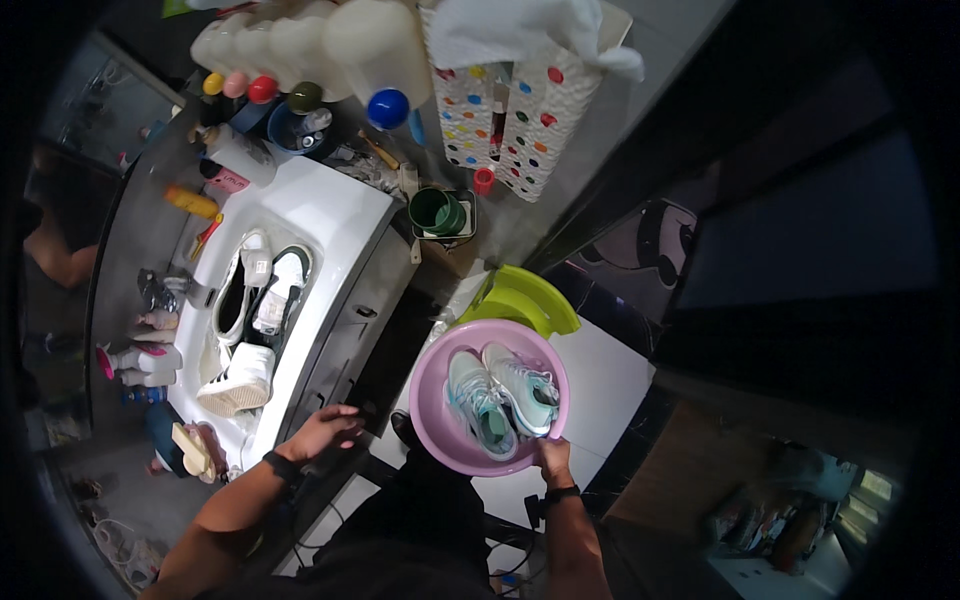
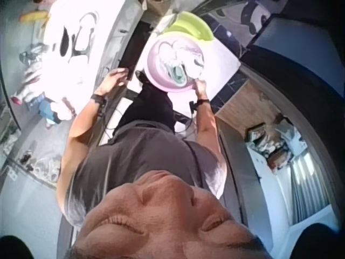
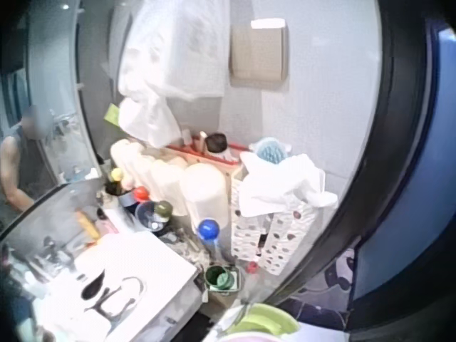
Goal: The person washes multiple pairs of shoes in a bathroom sink using a brush and water. They scrub the soles and uppers, rinse the shoes, and place them in a pink basin. The person also wipes the sink area with a cloth.
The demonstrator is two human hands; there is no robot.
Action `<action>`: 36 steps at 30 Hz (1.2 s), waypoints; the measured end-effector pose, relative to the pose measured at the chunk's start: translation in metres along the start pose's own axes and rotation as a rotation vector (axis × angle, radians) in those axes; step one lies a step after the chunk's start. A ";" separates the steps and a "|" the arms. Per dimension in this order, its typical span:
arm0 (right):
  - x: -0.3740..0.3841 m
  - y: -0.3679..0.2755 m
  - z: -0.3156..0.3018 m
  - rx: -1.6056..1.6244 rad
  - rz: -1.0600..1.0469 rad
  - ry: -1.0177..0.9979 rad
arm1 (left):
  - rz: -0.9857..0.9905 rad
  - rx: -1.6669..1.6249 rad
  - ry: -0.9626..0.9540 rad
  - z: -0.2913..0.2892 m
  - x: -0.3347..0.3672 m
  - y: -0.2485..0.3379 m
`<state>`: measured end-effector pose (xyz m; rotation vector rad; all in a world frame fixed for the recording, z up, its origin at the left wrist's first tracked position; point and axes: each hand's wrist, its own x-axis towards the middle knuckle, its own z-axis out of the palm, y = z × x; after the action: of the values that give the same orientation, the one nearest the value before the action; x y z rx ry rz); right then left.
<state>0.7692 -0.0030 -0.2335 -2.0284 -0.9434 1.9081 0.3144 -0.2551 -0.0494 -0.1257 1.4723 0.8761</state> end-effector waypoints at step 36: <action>-0.173 -0.235 0.443 -0.919 -1.077 -0.879 | 0.151 -0.692 1.189 -0.180 -0.061 0.001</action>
<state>0.2825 -0.0403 -0.0262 -0.3134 -2.7064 1.6757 0.1776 -0.3841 -0.0225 -1.2321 2.1800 1.5332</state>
